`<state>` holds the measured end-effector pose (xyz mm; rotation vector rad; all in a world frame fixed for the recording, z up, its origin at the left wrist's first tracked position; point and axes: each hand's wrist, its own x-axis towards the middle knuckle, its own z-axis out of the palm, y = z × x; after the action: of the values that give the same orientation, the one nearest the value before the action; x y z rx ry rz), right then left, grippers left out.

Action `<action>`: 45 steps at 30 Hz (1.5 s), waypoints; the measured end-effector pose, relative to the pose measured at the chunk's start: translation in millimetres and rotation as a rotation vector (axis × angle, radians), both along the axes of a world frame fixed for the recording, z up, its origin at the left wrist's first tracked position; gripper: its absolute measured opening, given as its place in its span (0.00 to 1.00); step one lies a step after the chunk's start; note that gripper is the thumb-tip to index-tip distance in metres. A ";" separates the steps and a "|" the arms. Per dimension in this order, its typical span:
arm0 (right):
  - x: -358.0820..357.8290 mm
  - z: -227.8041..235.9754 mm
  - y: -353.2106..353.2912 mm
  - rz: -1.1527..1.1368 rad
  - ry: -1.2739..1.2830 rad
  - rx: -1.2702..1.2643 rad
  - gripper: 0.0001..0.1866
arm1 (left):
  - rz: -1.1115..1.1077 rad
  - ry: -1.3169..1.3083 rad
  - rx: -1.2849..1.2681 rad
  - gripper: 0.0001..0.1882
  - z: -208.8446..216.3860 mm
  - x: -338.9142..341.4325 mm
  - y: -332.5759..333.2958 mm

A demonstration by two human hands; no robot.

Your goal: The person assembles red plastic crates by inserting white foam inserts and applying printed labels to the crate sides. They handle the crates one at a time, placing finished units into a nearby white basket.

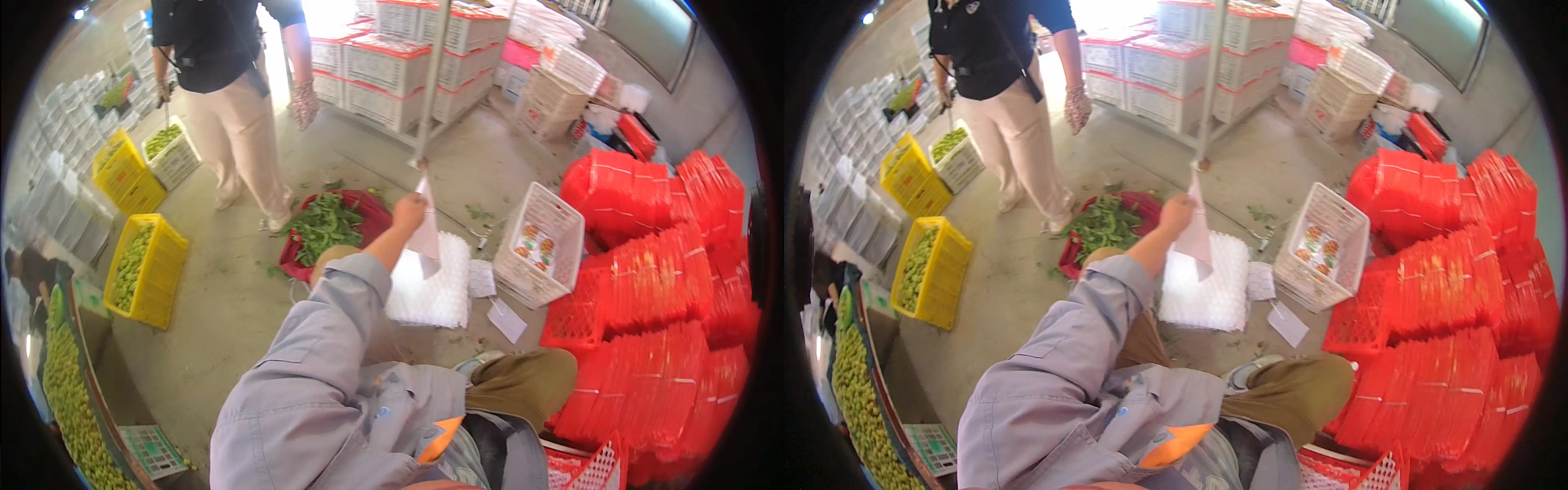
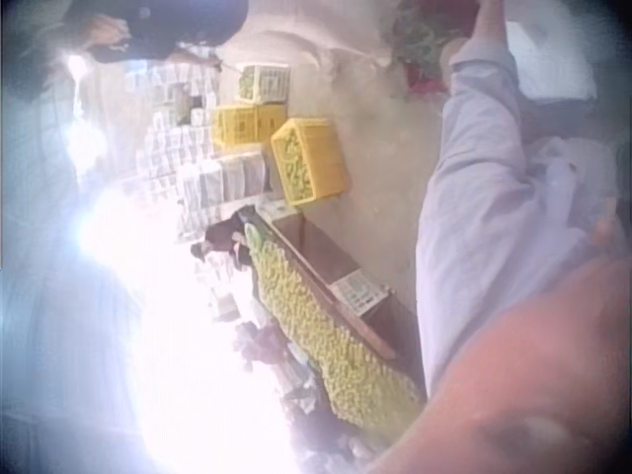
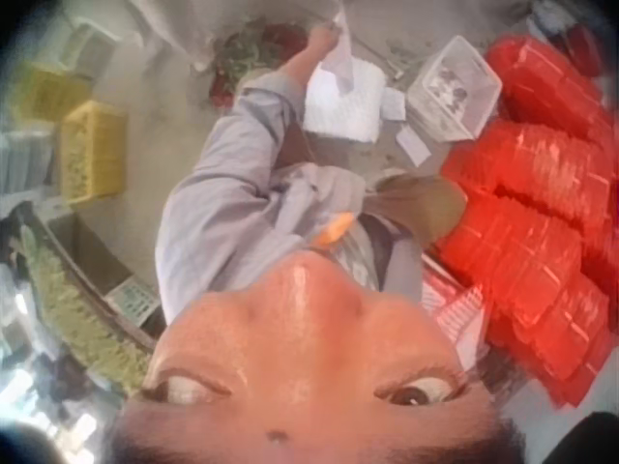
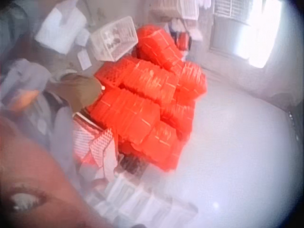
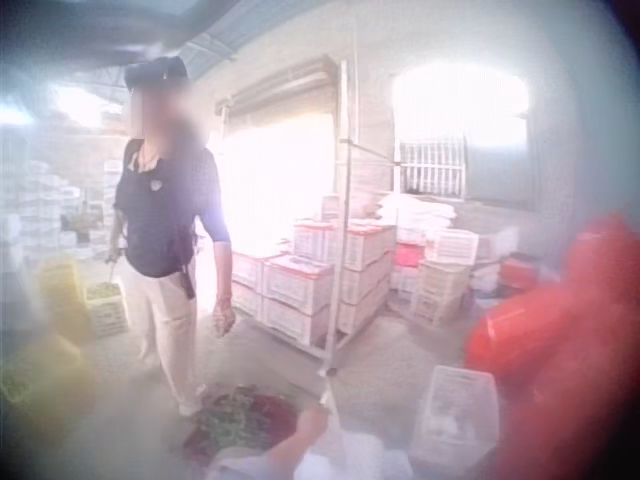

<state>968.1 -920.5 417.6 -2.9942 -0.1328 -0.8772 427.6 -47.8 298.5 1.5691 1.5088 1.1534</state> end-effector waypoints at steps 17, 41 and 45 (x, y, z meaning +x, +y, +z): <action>-3.6 51.9 327.8 1.091 0.807 1.262 0.12 | -0.178 -0.132 0.065 0.17 61.3 2.7 -55.0; -219.4 -139.3 709.5 1.495 1.410 -0.550 0.31 | -0.365 0.239 0.021 0.15 23.6 9.9 -69.5; -213.2 -139.6 709.6 1.503 1.435 -0.604 0.31 | -0.450 0.220 0.020 0.14 27.1 20.0 -69.6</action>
<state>755.0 -210.9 278.0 -1.8980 -2.1577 1.4320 447.6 -117.3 325.6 1.9717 1.1853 0.7606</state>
